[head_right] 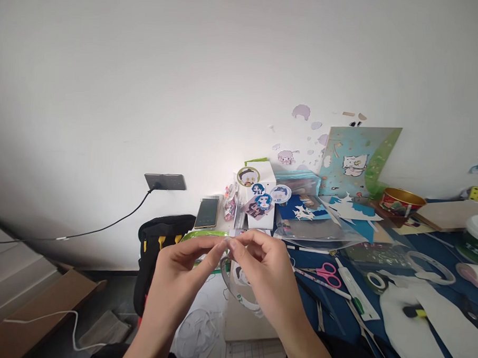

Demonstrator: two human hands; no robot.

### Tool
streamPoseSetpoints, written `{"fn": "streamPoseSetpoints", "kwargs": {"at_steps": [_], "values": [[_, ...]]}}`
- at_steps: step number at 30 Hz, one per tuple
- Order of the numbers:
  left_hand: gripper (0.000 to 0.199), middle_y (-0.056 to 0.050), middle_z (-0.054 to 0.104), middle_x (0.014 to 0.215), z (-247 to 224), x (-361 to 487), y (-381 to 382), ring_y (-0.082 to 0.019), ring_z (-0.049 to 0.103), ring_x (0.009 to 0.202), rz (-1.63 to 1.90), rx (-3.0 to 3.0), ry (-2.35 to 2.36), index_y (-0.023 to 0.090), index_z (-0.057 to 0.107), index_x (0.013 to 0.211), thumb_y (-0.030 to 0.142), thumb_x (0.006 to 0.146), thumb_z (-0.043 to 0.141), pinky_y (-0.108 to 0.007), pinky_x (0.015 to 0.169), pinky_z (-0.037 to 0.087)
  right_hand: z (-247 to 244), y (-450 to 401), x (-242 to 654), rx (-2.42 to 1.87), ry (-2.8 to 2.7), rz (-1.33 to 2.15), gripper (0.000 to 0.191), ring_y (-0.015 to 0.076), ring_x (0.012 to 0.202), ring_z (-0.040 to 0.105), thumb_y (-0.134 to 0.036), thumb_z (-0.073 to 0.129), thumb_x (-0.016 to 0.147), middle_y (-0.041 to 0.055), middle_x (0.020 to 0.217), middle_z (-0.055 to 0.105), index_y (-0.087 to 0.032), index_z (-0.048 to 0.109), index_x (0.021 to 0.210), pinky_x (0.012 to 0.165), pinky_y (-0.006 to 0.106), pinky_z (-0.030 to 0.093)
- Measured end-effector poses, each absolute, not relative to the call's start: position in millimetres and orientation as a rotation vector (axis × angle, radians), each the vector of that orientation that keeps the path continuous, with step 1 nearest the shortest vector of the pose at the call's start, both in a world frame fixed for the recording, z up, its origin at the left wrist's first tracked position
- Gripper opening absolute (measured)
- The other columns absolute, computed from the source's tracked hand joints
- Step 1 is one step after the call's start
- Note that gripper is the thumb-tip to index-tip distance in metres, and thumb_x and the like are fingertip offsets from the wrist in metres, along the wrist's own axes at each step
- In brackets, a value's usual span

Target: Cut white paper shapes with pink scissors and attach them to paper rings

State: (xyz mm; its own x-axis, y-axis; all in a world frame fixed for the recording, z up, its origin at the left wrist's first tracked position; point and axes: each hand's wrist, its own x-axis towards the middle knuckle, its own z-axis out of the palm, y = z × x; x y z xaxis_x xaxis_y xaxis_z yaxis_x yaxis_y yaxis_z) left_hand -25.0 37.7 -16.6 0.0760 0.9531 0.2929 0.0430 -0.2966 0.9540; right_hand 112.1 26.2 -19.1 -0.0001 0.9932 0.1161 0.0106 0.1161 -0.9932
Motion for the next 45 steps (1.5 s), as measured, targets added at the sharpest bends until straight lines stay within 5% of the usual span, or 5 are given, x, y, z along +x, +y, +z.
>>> {"fn": "streamPoseSetpoints", "kwargs": {"at_steps": [5,12,19,32,45], "values": [[0.011,0.000,0.077,0.075,-18.2,-24.5,39.1,-0.016,0.069,0.071,1.461,1.635,1.083,0.021,0.075,0.072,0.025,0.079,0.068,-0.021,0.067,0.053,-19.4,28.0,112.1,-1.148,-1.317,1.117,0.028,0.0090,0.051,0.030,-0.043,0.058,0.085,-0.0045,0.056,0.042,-0.017,0.065,0.080,0.048,0.024,0.023],[0.010,-0.001,0.076,0.070,-17.4,-25.1,42.7,-0.019,0.069,0.067,1.522,1.798,1.279,0.021,0.075,0.070,0.023,0.077,0.068,-0.025,0.063,0.051,-22.0,40.1,113.7,-1.144,-1.388,1.235,0.033,0.0094,0.052,0.039,-0.048,0.060,0.082,0.0015,0.071,0.059,-0.016,0.068,0.085,0.049,0.024,0.031],[0.014,-0.001,0.075,0.067,-17.6,-33.4,54.3,-0.017,0.066,0.062,1.445,1.587,1.296,0.019,0.075,0.068,0.030,0.075,0.069,-0.024,0.058,0.050,-30.6,47.3,112.5,-1.162,-1.454,1.187,0.036,0.0097,0.046,0.041,-0.048,0.054,0.087,-0.0050,0.047,0.044,-0.016,0.064,0.072,0.047,0.022,0.031],[0.018,-0.002,0.074,0.065,-22.9,-31.1,56.0,-0.017,0.065,0.061,1.444,1.481,1.274,0.018,0.075,0.066,0.033,0.073,0.071,-0.024,0.058,0.050,-32.5,43.2,109.7,-1.228,-1.463,1.104,0.032,0.0091,0.049,0.042,-0.045,0.052,0.087,0.0016,0.072,0.062,-0.017,0.059,0.074,0.047,0.024,0.030],[0.020,-0.002,0.074,0.063,-23.0,-29.9,56.9,-0.017,0.065,0.062,1.428,1.477,1.231,0.018,0.075,0.064,0.034,0.075,0.070,-0.024,0.060,0.052,-36.2,47.6,107.6,-1.240,-1.501,1.044,0.034,0.0090,0.048,0.039,-0.046,0.051,0.087,-0.0007,0.065,0.057,-0.018,0.052,0.066,0.046,0.023,0.029]]}}
